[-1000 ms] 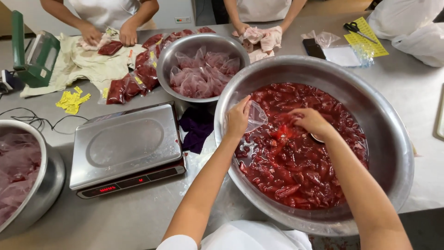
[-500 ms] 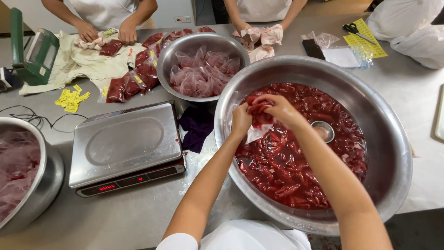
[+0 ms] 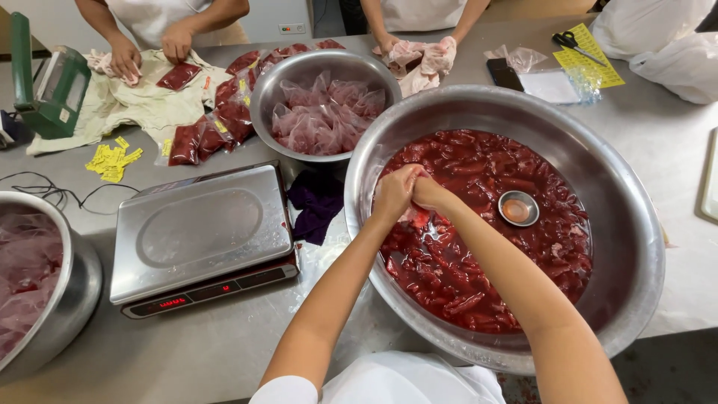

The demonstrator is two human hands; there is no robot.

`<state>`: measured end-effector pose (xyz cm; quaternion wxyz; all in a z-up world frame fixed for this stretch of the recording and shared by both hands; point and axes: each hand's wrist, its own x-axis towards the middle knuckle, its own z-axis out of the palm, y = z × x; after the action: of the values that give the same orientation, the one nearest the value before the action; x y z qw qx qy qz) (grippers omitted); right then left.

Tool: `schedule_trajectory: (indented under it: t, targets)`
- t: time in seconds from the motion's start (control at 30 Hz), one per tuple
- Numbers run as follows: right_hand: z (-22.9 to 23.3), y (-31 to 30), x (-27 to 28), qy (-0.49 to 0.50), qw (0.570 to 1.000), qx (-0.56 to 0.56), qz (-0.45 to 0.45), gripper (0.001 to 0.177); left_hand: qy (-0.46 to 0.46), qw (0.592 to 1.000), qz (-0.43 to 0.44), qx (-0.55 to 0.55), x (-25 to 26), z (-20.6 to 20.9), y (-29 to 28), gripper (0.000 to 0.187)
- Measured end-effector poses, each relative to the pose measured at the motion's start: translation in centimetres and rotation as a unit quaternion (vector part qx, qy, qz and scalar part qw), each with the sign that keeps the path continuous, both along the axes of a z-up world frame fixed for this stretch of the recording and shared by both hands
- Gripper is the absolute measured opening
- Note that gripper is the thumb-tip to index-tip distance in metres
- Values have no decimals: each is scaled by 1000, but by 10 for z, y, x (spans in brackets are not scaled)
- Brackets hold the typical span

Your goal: Scooping marinated meat into plastic bags and weighing them on a digital scale for portioning.

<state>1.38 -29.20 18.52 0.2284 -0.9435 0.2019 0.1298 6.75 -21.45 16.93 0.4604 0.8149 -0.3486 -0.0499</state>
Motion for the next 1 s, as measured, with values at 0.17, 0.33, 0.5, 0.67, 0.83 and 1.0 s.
schedule_trajectory:
  t: [0.17,0.33,0.5,0.67,0.83,1.0]
  targets:
    - [-53,-50,19,20,966,-121,227,35,17,998,-14,54,3,-13,0,31]
    - [18,-39,7,9,997,70,29,48,55,996,26,-60,7,-14,1,30]
    - [90,-35,-32,-184,922,338,40,43,86,987,64,-119,-12,36,24,25]
    - [32,-51,-55,-264,883,385,-53,34,86,981,74,-160,17,-13,4,28]
    - [-48,-48,-51,-145,942,288,-92,70,48,975,73,-203,11,7,14,28]
    - [-60,-28,-47,-10,995,11,96,67,-24,976,69,-206,0,97,61,25]
